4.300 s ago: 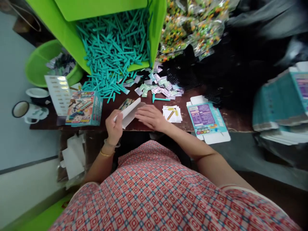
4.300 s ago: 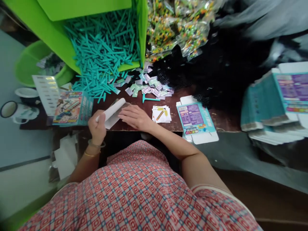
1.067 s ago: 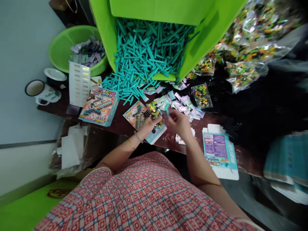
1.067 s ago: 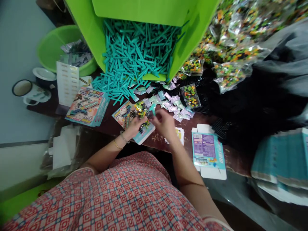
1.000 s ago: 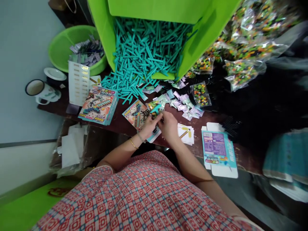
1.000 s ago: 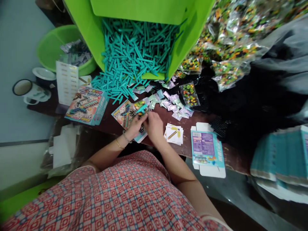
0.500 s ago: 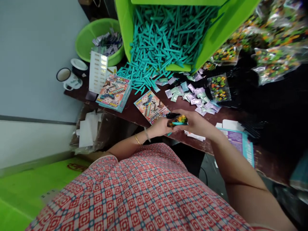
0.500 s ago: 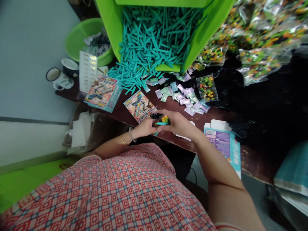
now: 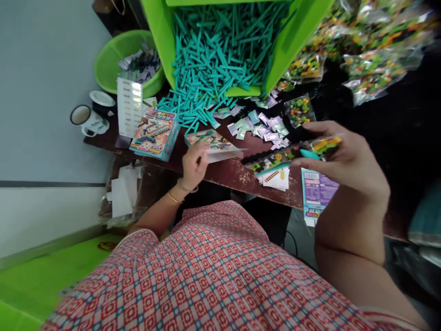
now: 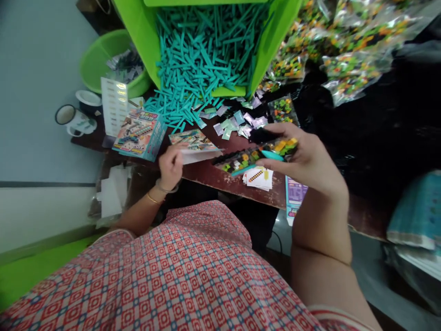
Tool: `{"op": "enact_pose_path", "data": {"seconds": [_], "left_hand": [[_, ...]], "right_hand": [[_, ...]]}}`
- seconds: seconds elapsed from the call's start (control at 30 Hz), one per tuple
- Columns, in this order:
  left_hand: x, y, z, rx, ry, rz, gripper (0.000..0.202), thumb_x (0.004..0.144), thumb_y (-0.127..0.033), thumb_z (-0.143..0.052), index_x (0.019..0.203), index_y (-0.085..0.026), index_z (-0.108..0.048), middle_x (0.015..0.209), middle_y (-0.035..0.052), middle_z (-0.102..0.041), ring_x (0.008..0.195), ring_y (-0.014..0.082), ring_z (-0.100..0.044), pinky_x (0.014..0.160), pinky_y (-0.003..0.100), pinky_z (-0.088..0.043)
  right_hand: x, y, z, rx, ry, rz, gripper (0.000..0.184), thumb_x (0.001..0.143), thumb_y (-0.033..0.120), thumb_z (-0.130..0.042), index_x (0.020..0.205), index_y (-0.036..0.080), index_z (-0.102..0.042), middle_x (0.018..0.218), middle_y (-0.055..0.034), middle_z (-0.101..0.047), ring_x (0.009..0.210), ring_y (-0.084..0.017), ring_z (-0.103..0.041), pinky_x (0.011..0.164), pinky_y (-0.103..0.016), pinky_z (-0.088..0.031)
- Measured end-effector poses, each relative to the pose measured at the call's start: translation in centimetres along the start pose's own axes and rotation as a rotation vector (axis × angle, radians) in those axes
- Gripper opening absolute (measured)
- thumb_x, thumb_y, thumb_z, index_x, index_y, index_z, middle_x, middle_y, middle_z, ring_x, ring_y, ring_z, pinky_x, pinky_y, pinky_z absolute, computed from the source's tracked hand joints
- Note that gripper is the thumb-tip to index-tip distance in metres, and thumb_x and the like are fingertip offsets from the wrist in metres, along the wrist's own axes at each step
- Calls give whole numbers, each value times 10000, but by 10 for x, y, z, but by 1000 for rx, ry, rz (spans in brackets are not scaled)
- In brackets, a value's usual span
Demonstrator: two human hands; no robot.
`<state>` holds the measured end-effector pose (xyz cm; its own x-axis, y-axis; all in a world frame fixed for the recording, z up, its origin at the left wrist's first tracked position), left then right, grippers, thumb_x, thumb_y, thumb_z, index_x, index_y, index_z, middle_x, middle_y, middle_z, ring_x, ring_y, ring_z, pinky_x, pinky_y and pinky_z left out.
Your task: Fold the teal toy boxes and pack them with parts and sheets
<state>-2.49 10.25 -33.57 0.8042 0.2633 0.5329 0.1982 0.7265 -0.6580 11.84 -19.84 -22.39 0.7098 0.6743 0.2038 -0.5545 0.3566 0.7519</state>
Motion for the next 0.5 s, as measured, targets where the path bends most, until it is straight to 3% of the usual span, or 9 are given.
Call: {"op": "enact_pose_path", "data": {"seconds": [0.1,0.23,0.33,0.43,0.5], "left_hand": [[30,-19,18,-114,-74,97,479,1101,-520,-436,766,-217,-595,658,-7,-561,633,145,-553,642,288,-443],[43,-31,21,-268,-30,177,592,1048,-676,-474,671,-219,-450,599,-35,-382,575,124,-402,574,283,-337],[38,-26,11,-402,-61,293,623,989,-729,-554,657,-219,-422,628,-34,-367,605,124,-395,588,274,-356],[35,-13,1,-553,-139,436,588,949,-722,-627,684,-223,-466,667,-30,-406,633,130,-412,593,270,-382],[36,-3,0,-586,-198,486,541,948,-691,-650,718,-223,-507,704,-21,-456,684,140,-451,626,272,-417]], "right_hand": [[15,39,-12,-66,-4,131,607,865,715,-762,1353,362,-692,1196,-45,-741,976,-273,-742,931,-484,-642],[41,70,-28,-124,100,301,499,973,594,-691,1400,336,-667,1296,-46,-727,1171,-315,-717,1052,-508,-601],[54,72,-42,-191,155,347,501,1001,514,-680,1458,319,-621,1346,-64,-705,1204,-320,-695,1065,-497,-583],[60,59,-76,-283,285,394,472,1013,444,-667,1449,268,-622,1337,-102,-700,1216,-336,-672,1051,-524,-573],[64,48,-100,-305,272,396,487,999,440,-691,1444,254,-625,1390,-125,-671,1269,-352,-633,1085,-548,-541]]}}
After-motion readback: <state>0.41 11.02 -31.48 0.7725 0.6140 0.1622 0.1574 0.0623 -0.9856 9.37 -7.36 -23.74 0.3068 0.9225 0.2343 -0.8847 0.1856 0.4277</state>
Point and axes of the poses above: each hand's wrist, its own x-axis towards the middle knuckle, its own z-axis out of the back of the hand, y = z × x, the point moved 3 cm from there along x, towards the middle knuckle
